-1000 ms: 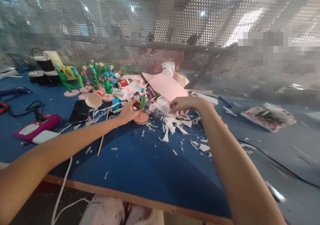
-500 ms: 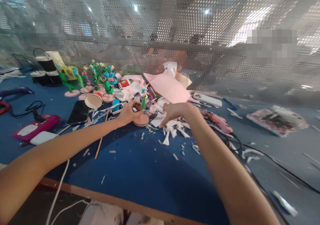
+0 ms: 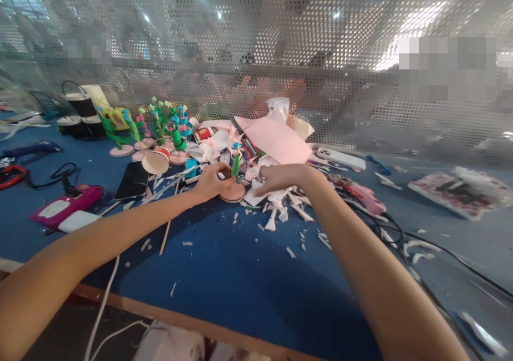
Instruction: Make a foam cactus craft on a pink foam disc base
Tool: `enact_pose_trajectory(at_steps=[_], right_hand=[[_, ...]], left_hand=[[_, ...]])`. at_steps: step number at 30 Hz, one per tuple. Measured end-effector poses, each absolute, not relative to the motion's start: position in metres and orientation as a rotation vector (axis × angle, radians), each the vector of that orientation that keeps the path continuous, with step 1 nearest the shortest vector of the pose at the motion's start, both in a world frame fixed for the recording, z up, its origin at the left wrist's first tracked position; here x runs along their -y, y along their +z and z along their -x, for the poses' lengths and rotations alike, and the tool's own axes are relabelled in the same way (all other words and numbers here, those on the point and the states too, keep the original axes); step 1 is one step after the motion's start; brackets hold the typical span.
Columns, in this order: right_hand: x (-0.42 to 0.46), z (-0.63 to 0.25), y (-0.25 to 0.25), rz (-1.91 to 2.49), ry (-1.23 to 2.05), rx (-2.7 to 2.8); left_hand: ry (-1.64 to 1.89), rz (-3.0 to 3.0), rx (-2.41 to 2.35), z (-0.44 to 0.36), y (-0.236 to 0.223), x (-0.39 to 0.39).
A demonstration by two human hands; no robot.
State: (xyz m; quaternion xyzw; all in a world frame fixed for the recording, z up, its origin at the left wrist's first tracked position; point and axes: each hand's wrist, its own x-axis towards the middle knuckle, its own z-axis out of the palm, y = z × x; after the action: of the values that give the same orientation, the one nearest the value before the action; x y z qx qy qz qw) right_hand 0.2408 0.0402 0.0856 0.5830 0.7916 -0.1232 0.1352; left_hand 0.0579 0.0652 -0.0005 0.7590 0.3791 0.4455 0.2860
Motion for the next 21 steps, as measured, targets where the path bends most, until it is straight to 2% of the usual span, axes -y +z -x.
enact_pose_trajectory(at_steps=[11,14,21], right_hand=[[-0.063,-0.243,0.061,-1.803,-0.196,-2.366],[-0.065,-0.259,0.071,-1.867,-0.042,-2.406],[-0.037,-0.264,0.112,-2.367,0.338,-2.204]], left_hand=[[1.251,-2.066,-1.029,-0.060,-0.004,-0.070],[1.233,-2.091,-1.044,-0.060,-0.001,-0.069],[1.196,-2.086,-1.066,-0.059,0.000,-0.067]])
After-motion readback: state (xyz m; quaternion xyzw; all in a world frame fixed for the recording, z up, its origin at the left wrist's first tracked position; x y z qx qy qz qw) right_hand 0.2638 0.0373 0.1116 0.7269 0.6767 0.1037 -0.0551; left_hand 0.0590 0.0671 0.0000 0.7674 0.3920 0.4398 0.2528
